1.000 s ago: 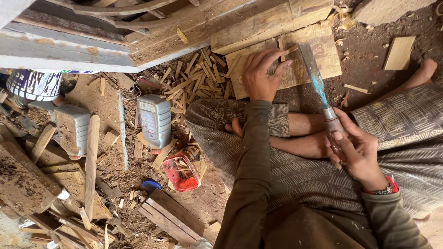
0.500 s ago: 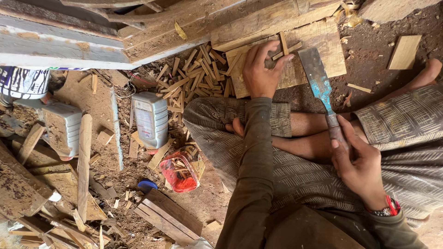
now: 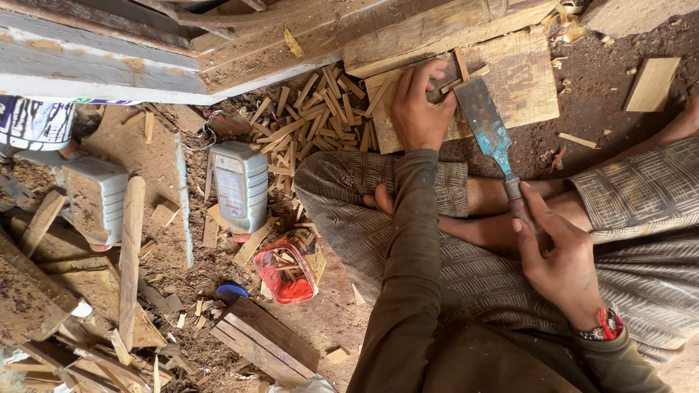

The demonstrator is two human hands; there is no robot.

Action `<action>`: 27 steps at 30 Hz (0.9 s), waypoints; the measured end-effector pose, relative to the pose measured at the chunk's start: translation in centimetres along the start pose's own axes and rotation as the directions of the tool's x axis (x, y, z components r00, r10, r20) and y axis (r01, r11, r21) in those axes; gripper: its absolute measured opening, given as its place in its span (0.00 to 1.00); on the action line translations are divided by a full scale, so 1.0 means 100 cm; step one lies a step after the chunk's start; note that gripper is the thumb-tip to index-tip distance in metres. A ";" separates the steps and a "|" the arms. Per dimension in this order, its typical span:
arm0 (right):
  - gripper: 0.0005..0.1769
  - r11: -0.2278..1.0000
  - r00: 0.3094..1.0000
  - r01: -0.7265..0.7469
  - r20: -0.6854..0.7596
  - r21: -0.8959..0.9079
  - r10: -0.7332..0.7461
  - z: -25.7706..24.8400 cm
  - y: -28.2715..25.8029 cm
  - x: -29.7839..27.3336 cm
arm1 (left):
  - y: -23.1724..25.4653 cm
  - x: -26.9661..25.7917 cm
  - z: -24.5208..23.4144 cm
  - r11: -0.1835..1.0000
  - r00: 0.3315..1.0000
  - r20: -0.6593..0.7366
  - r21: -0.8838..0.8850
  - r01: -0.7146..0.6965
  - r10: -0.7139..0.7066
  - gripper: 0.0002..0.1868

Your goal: The person sits on the floor and uses a chisel to carve small rectangular wooden pieces. They hold the wood with one hand and strike the chisel with the other to shape the pieces, occasionally placing the finished items into a red container.

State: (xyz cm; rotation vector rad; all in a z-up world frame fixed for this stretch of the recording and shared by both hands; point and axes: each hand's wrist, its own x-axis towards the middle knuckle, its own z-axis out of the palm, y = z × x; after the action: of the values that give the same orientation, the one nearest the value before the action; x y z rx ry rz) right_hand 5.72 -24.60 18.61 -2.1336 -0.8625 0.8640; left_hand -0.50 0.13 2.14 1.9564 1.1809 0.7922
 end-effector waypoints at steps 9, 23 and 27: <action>0.29 0.987 0.995 0.099 0.023 -0.126 -0.097 -0.002 -0.018 0.012 | -0.022 -0.002 0.015 0.999 0.999 -0.012 0.039 -0.035 0.036 0.29; 0.28 0.973 0.976 0.213 -0.026 -0.093 -0.216 -0.002 -0.034 0.018 | -0.030 0.002 0.017 0.996 0.997 -0.007 0.054 -0.076 0.076 0.25; 0.27 0.959 0.990 0.141 0.044 -0.247 -0.134 0.002 -0.023 0.027 | -0.031 -0.014 0.019 0.998 0.999 0.016 0.052 -0.035 0.034 0.25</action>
State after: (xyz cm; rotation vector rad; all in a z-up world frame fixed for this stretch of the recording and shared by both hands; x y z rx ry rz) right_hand 6.33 -21.16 19.40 -2.2466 -1.1722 0.7462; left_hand -1.00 -0.56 -1.62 2.0274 1.1725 0.7703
